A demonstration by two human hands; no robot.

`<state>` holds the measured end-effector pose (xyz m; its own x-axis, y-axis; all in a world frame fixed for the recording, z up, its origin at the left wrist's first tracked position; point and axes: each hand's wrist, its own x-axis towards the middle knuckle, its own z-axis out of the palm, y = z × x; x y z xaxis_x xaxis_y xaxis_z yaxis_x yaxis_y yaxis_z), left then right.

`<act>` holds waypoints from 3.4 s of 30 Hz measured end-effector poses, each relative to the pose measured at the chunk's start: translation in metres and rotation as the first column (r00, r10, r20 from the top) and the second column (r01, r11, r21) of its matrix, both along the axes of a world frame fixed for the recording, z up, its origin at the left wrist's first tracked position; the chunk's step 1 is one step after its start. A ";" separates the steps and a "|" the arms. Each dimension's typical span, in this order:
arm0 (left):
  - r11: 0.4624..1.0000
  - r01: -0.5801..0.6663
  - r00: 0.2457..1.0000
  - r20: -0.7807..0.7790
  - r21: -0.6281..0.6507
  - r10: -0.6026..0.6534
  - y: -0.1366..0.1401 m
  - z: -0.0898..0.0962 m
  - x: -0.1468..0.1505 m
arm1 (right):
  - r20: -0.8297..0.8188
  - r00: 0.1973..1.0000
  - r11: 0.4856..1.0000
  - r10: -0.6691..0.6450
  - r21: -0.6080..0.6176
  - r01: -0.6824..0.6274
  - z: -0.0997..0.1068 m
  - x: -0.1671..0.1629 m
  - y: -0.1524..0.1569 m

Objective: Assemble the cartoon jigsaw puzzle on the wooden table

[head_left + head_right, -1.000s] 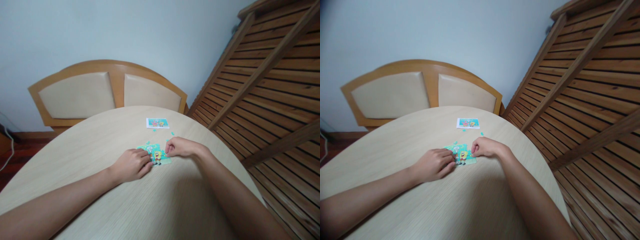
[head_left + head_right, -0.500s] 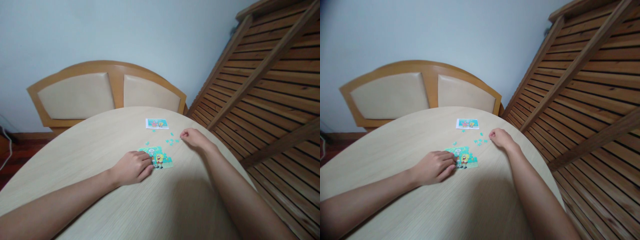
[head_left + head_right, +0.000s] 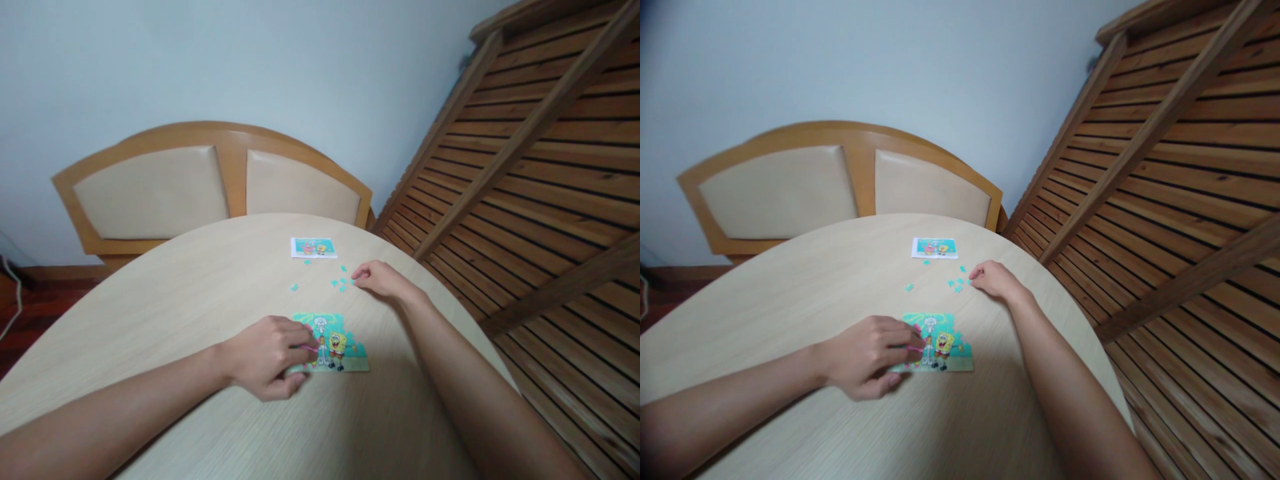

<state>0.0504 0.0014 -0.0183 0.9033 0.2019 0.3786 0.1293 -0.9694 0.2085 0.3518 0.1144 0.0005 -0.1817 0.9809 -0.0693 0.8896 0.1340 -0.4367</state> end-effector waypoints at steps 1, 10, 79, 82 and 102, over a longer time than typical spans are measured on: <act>1.000 0.022 1.000 0.002 -0.008 -0.022 -0.001 0.000 0.000 | -0.003 1.000 1.000 -0.002 -0.004 0.002 0.000 0.000 0.000; 0.999 0.048 0.999 -0.004 -0.006 -0.048 -0.002 0.002 0.002 | -0.010 1.000 0.999 0.009 -0.045 -0.010 0.002 -0.006 -0.003; 0.993 -0.117 0.993 -0.020 0.016 0.118 0.009 0.000 -0.006 | 0.085 0.920 0.866 0.382 -0.381 -0.324 0.032 -0.050 -0.041; 0.993 -0.119 0.992 -0.032 0.016 0.120 0.008 0.000 -0.006 | 0.093 0.921 0.870 0.378 -0.376 -0.319 0.032 -0.052 -0.042; 0.992 -0.123 0.992 -0.030 0.022 0.123 0.009 0.000 -0.005 | 0.085 0.977 0.969 0.198 0.131 -0.208 0.000 -0.035 -0.015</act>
<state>0.0458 0.0103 -0.0185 0.8836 0.3049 0.3554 0.2542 -0.9497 0.1829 0.3166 0.0996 0.0006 -0.3772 0.9251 0.0444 0.8657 0.3692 -0.3381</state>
